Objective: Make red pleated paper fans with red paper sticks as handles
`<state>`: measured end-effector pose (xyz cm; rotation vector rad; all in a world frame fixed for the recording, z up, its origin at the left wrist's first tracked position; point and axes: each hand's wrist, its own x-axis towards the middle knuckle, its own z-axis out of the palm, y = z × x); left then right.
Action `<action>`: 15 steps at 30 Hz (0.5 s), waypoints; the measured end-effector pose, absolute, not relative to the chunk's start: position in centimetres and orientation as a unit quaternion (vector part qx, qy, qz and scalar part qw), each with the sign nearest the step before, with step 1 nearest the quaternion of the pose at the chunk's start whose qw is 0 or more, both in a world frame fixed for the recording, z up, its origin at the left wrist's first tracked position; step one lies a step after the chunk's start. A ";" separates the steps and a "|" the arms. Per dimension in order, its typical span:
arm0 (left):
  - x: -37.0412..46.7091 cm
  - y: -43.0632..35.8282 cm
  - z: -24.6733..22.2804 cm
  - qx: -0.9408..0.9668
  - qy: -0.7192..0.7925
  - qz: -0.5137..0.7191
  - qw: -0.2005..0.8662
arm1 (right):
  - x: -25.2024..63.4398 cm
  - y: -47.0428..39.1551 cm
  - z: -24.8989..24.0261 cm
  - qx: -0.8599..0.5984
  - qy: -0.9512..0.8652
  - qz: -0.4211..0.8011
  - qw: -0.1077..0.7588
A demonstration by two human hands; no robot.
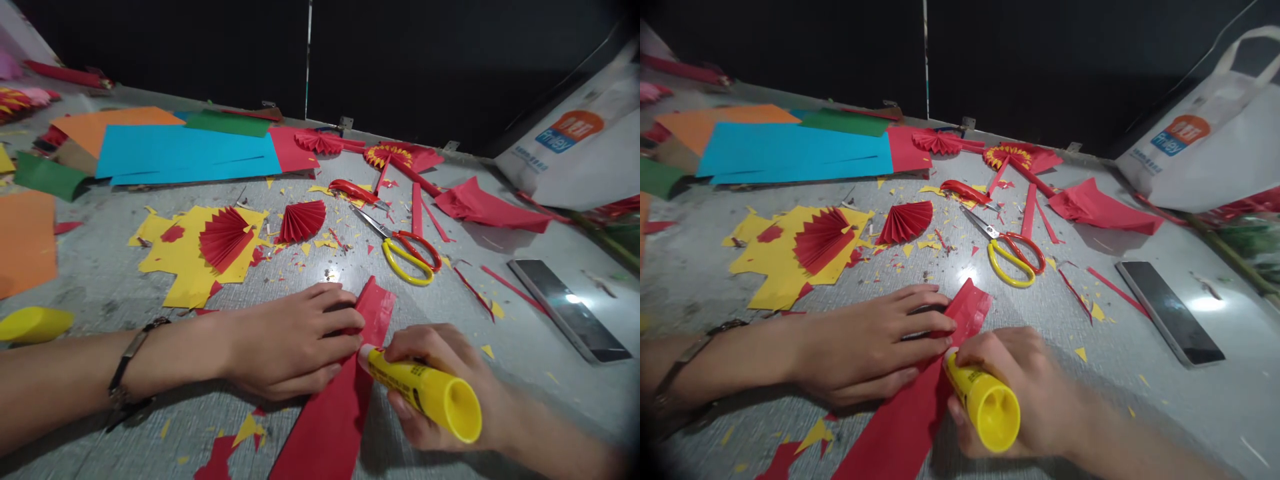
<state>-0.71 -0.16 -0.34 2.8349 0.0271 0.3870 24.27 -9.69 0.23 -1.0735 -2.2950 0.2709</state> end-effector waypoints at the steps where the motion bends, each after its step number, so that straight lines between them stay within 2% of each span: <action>1: -0.7 -0.2 -0.3 0.982 0.010 0.133 0.137 | 24.2 -9.8 0.3 -0.396 -0.864 0.115 0.289; 6: -0.7 -0.2 -0.4 0.982 0.011 0.136 0.132 | 23.5 -10.5 1.3 -0.360 -0.873 0.178 0.277; 15: -0.7 -0.2 -0.3 0.983 0.011 0.132 0.129 | 23.7 -10.3 1.0 -0.363 -0.860 0.200 0.297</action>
